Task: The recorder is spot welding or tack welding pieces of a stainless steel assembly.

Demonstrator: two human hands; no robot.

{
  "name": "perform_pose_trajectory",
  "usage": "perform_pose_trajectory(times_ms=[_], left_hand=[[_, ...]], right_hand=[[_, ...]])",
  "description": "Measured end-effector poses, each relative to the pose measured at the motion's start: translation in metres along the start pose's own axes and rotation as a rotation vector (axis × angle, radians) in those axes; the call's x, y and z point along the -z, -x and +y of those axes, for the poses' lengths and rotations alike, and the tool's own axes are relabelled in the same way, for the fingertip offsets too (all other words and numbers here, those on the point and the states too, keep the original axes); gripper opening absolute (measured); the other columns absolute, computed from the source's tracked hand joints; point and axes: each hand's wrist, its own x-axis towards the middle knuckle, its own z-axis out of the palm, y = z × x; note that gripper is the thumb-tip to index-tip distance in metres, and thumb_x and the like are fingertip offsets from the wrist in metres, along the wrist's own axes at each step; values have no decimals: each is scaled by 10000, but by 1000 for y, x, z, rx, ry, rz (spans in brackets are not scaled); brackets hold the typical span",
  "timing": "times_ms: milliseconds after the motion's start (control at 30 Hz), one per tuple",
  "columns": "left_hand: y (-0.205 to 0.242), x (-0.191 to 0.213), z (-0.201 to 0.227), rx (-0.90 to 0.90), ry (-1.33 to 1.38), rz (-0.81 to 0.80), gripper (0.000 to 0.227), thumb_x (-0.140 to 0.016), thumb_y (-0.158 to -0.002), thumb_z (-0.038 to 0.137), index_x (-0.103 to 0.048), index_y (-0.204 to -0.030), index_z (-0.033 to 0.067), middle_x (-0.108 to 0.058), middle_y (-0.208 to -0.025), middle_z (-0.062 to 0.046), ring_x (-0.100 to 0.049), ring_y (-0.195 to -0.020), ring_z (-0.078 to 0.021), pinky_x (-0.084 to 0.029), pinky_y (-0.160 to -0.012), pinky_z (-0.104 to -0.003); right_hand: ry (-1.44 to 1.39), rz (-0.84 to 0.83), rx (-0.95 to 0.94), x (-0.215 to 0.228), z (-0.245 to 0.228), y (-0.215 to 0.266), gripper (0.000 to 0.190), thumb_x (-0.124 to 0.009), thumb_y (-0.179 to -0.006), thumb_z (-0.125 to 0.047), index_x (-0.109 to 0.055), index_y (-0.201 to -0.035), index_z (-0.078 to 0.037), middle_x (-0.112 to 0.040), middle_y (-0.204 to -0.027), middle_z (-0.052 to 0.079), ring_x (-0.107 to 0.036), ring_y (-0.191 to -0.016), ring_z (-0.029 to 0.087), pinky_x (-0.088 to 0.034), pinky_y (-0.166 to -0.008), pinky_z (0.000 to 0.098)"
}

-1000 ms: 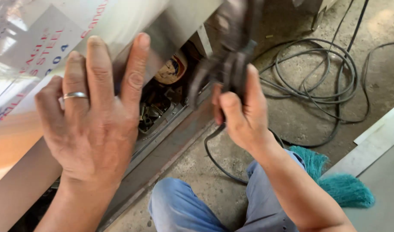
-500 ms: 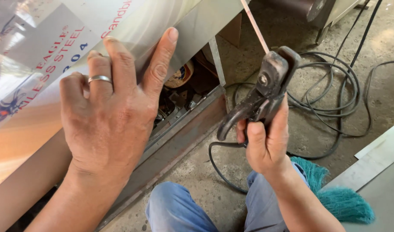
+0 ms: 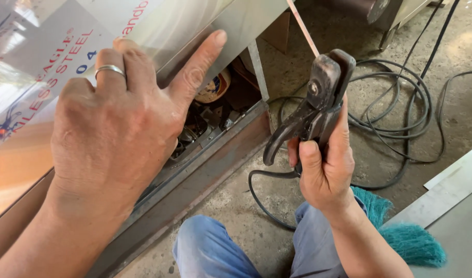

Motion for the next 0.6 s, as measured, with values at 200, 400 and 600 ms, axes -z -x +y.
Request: perform_pose_trajectory(times_ms=[200,400,600], left_hand=[[-5,-1,0,-27,-36,-3,747,-581,-1001,149,-345,-1691,317,-683,-977,-134,-624,-798,-146,-419,-463,-233],[-9,3,0,-11,-19,-55,779,-570,-944,193,-334,-1675,324,-672,-917,-149,-623,-738,-148,-444,-439,-241],[-8,-1,3,13,-60,-105,781,-520,-969,115,-299,-1694,303,-657,-887,-138,-630,-718,-160,-483,-470,-249]], right_hand=[[-67,-13,-13,-1,-6,-10,739,-506,-1193,-337,-48,-1692,-40,-602,-1106,59,-540,-711,76,-472,-626,192],[13,0,37,3,-10,-15,735,-485,-1192,-234,44,-1675,-70,-581,-1212,92,-522,-717,93,-494,-604,213],[345,-10,116,2,-7,-7,676,-481,-1114,-141,-109,-1665,-18,-620,-829,2,-535,-633,73,-472,-601,239]])
